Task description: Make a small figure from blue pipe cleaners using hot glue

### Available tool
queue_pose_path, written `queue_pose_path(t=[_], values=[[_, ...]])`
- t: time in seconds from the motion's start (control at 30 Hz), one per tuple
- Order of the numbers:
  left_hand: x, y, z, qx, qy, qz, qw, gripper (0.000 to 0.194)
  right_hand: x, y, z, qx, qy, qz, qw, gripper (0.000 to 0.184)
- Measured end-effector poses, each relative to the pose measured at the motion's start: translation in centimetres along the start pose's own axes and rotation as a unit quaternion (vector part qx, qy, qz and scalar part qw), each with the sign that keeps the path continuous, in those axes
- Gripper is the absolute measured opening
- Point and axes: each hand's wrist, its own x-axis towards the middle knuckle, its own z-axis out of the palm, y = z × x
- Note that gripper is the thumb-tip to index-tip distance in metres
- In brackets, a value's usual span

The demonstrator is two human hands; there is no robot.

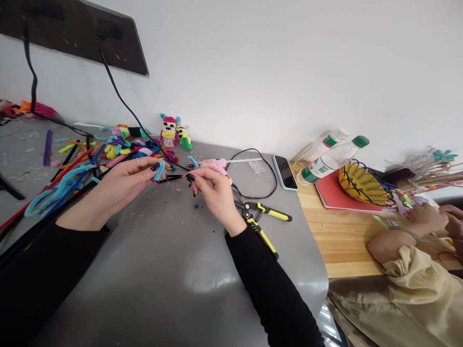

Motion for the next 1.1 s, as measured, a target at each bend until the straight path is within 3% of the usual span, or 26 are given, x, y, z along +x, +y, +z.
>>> queue_pose_path(t=[0.1,0.23,0.37,0.47,0.53,0.63,0.73,0.83,0.97,1.1], values=[[0.4,0.0,-0.2,-0.004,0.115,0.032,0.993,0.020,0.3,-0.2,-0.7,0.030,0.113,-0.009,0.993,0.038],[0.9,0.6,-0.2,-0.103,0.229,0.078,0.965,0.008,0.3,0.0,-1.1,0.054,0.222,-0.007,0.973,0.040],[1.3,0.8,-0.4,-0.174,0.270,0.133,0.938,0.011,0.2,0.1,-1.9,0.052,0.302,-0.041,0.951,0.035],[1.4,0.5,-0.7,-0.186,0.258,0.154,0.935,0.012,0.3,0.3,-2.6,-0.015,0.355,-0.090,0.930,0.027],[1.2,0.3,-0.6,-0.165,0.210,0.155,0.951,0.024,0.4,0.6,-2.6,-0.086,0.327,-0.099,0.936,0.022],[0.5,0.1,0.0,-0.103,0.106,0.137,0.979,0.037,0.2,1.1,-2.0,-0.213,0.239,-0.098,0.942,0.042],[-0.4,0.1,0.8,-0.028,0.035,0.133,0.990,0.038,-0.1,0.9,-1.1,-0.300,0.110,-0.114,0.941,0.030],[-1.3,0.3,1.4,0.028,0.009,0.141,0.990,0.036,-0.4,0.3,-0.3,-0.336,0.007,-0.144,0.931,0.024],[-2.0,0.5,1.8,0.074,-0.033,0.138,0.987,0.024,-0.5,0.2,0.2,-0.350,-0.051,-0.150,0.923,0.025],[-2.1,0.3,2.0,0.115,-0.053,0.177,0.976,0.012,-0.6,0.5,0.4,-0.323,-0.054,-0.173,0.929,0.020]])
